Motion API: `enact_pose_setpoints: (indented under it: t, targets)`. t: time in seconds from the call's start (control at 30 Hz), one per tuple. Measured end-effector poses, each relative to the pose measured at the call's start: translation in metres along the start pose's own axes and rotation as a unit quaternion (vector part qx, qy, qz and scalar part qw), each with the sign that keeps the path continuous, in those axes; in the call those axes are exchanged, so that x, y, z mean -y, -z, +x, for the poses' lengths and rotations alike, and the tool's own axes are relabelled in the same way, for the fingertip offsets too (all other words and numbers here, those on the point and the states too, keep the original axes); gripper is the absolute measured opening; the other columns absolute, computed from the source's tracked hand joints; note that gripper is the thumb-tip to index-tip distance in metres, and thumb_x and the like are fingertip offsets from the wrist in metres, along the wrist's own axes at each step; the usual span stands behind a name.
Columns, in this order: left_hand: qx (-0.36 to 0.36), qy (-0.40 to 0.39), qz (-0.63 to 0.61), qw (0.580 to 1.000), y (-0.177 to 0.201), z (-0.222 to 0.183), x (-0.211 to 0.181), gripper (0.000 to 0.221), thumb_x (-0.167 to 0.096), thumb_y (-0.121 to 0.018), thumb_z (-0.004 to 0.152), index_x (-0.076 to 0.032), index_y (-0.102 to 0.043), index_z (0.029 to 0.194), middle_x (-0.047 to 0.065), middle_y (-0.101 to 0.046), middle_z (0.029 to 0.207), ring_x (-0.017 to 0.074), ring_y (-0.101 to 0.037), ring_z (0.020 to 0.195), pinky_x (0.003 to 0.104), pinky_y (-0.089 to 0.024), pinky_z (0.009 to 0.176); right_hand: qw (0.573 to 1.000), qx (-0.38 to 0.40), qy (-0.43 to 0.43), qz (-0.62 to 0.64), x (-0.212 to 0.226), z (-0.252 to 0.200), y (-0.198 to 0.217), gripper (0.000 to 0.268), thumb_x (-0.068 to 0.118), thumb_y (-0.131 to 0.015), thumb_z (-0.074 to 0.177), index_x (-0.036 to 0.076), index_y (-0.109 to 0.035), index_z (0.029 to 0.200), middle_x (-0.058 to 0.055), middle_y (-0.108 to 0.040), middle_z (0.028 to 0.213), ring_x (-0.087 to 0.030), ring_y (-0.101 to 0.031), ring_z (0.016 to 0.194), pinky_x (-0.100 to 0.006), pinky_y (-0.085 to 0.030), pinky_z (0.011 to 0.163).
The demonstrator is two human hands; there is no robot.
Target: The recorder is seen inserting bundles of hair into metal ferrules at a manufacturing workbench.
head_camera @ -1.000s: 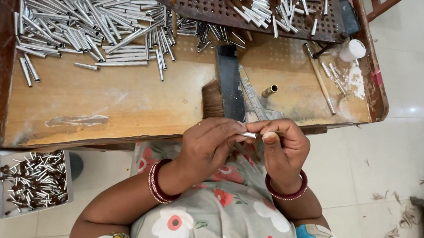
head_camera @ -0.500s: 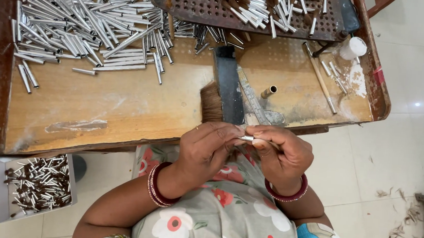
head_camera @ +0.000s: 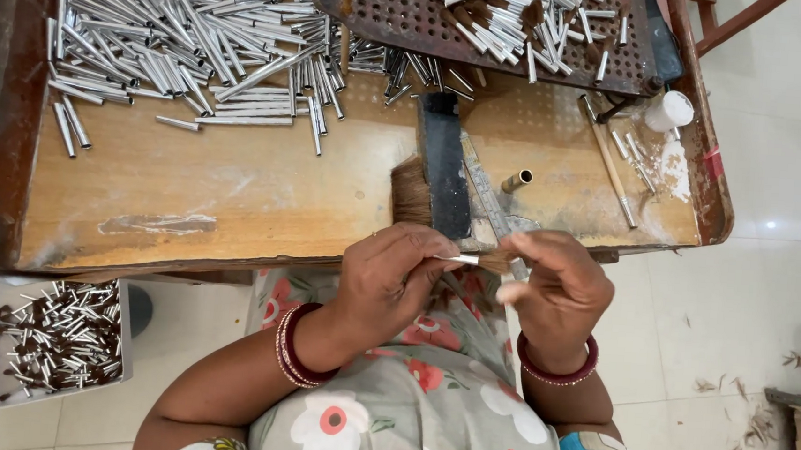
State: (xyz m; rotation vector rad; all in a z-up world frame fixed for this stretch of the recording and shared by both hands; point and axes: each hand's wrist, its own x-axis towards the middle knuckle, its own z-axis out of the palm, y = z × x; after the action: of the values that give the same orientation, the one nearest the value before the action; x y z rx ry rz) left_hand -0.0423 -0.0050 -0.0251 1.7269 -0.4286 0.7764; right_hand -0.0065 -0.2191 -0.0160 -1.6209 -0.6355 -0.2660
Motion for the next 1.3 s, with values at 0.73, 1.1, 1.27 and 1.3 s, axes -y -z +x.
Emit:
enact_pose_setpoints:
  t: [0.73,1.1,1.27,1.3]
  targets:
    - [0.041,0.061,-0.114,0.991,0.004,-0.003,-0.012,0.013,-0.004,-0.072,0.096,-0.001,-0.068,0.108,0.012,-0.073,0.101,0.0265,-0.073,0.09,0.032,-0.058,0.078,0.942,0.013,0.267,-0.204,-0.014,0.002,-0.035,0.075,0.062,-0.03,0.109,-0.001,-0.043,0.148,-0.024,-0.053,0.145,-0.036,-0.055,0.136,-0.047,-0.045,0.117]
    - [0.141,-0.003,0.099,0.985,0.026,0.017,-0.013,0.021,0.0,-0.068,0.086,-0.001,-0.07,0.107,0.014,-0.068,0.089,0.0327,-0.068,0.08,0.039,-0.054,0.067,0.973,-0.027,0.185,-0.134,-0.022,0.004,-0.049,0.012,0.014,-0.068,0.102,0.002,-0.063,0.101,-0.01,-0.064,0.096,-0.021,-0.064,0.085,-0.032,-0.053,0.078]
    - [0.088,0.089,0.089,0.988,0.048,0.01,0.011,0.012,0.001,-0.067,0.094,-0.003,-0.07,0.104,0.014,-0.071,0.095,0.0302,-0.071,0.082,0.037,-0.057,0.071,0.976,-0.149,0.156,-0.032,-0.039,0.009,-0.023,0.021,0.024,-0.066,0.108,0.003,-0.062,0.107,-0.007,-0.064,0.1,-0.013,-0.062,0.082,-0.026,-0.052,0.076]
    - [0.037,0.101,0.155,0.982,0.055,0.009,0.022,0.013,0.002,-0.065,0.094,-0.004,-0.07,0.105,0.015,-0.073,0.099,0.0297,-0.072,0.084,0.036,-0.057,0.074,0.971,-0.189,0.143,-0.004,-0.042,0.01,-0.012,0.024,0.026,-0.066,0.109,0.003,-0.062,0.109,-0.007,-0.064,0.101,-0.011,-0.062,0.081,-0.024,-0.052,0.075]
